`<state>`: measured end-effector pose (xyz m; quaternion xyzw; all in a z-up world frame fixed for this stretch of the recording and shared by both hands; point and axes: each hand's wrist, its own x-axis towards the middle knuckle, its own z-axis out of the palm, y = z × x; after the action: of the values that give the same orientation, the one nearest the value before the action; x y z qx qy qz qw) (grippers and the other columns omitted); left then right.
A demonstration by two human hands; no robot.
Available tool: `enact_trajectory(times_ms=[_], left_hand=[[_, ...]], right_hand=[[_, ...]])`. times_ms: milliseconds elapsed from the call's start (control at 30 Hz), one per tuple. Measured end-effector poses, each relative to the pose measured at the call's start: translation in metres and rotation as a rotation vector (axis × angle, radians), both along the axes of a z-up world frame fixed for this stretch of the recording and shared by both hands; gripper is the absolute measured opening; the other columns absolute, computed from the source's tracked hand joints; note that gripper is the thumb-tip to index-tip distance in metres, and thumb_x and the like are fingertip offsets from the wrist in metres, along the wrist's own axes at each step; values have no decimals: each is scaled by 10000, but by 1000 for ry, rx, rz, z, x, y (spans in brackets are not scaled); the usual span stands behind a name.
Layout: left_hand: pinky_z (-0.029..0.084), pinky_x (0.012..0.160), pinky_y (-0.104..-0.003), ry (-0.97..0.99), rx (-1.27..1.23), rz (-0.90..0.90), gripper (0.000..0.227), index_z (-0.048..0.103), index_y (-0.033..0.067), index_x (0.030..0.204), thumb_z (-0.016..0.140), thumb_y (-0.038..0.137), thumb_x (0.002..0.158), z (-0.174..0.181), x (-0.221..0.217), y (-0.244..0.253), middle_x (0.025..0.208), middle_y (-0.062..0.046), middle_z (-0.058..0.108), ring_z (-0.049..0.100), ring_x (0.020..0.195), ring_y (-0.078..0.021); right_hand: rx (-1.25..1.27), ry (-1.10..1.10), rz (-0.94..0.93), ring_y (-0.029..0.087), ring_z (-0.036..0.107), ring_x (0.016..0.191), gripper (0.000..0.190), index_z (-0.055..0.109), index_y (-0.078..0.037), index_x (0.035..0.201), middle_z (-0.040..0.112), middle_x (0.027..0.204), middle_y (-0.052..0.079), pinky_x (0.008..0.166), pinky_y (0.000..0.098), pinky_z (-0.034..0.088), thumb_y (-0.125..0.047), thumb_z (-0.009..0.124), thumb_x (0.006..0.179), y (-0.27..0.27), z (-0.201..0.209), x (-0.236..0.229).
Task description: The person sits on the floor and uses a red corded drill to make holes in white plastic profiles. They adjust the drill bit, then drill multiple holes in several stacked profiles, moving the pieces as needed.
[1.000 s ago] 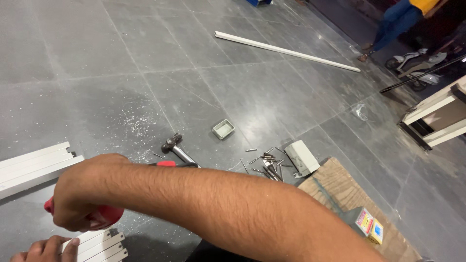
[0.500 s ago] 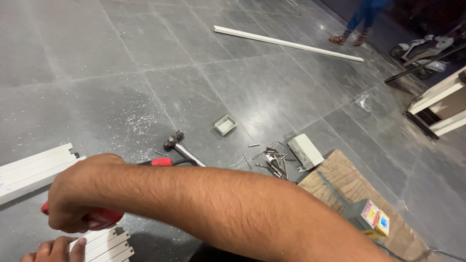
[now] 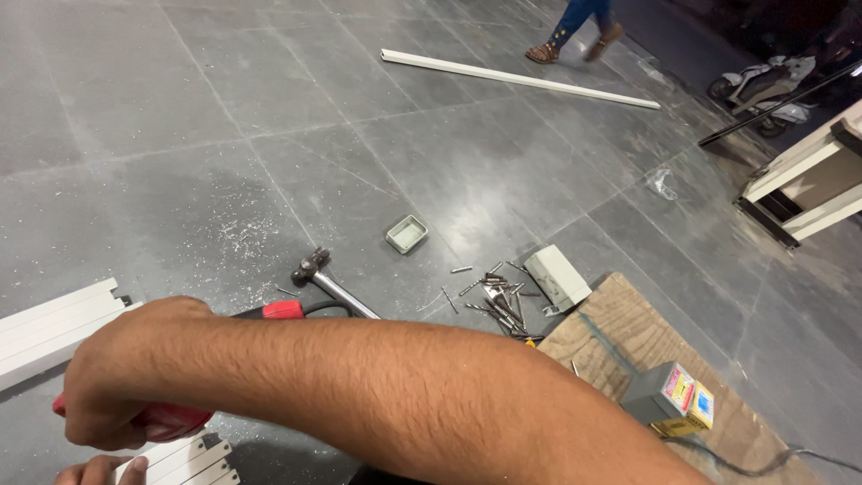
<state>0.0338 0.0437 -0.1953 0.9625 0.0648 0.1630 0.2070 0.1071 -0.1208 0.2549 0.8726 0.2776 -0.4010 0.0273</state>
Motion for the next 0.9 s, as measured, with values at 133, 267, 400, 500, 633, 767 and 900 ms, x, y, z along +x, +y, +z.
enact_trajectory(times_ms=[133,267,400,500,633,767,900], left_hand=[[465,1142,-421,406,315,53,396,738,291,1223,650,541,928,58,-11,-8,1133,-40,748,734,1027,-183],[399,1140,-521,474,308,72,426,698,304,1249,547,562,946,128,-28,-28,1297,-12,697,645,1209,-270],[335,1093,-487,327,149,38,363,716,261,1116,511,502,939,177,-35,-50,1211,-11,674,574,1188,-254],[321,1107,-479,437,173,45,397,701,261,1158,462,525,984,198,-39,-48,1225,-11,658,567,1187,-236],[312,1129,-470,470,179,51,420,693,264,1185,430,536,1002,205,-41,-50,1211,1,658,566,1179,-225],[309,1119,-470,471,184,48,429,683,257,1196,426,537,998,199,-40,-50,1217,0,649,553,1183,-222],[309,1105,-481,450,198,39,439,678,246,1201,424,540,998,192,-39,-49,1222,-7,643,545,1179,-228]], right_hand=[[-10,-28,21,254,761,832,431,885,-144,934,785,927,98,696,431,602,-106,684,554,-2,-1,3],[13,-7,-25,283,759,817,400,854,-134,954,778,982,136,678,434,608,-127,721,577,-2,-4,12],[-58,30,-77,312,756,802,381,823,-124,975,771,1036,174,661,438,613,-147,757,600,-6,-6,22],[-125,44,-88,334,754,791,376,800,-116,990,765,1077,203,648,440,617,-162,785,617,-1,-4,21],[-131,19,-102,353,761,814,442,758,-57,1069,757,1102,243,663,441,620,-178,804,646,6,-4,24],[-159,-16,17,326,765,828,420,779,-85,1061,772,1084,199,691,436,614,-171,788,651,11,-6,21],[-190,-70,155,298,768,841,402,799,-113,1054,787,1067,156,718,432,608,-164,772,655,21,-8,6]])
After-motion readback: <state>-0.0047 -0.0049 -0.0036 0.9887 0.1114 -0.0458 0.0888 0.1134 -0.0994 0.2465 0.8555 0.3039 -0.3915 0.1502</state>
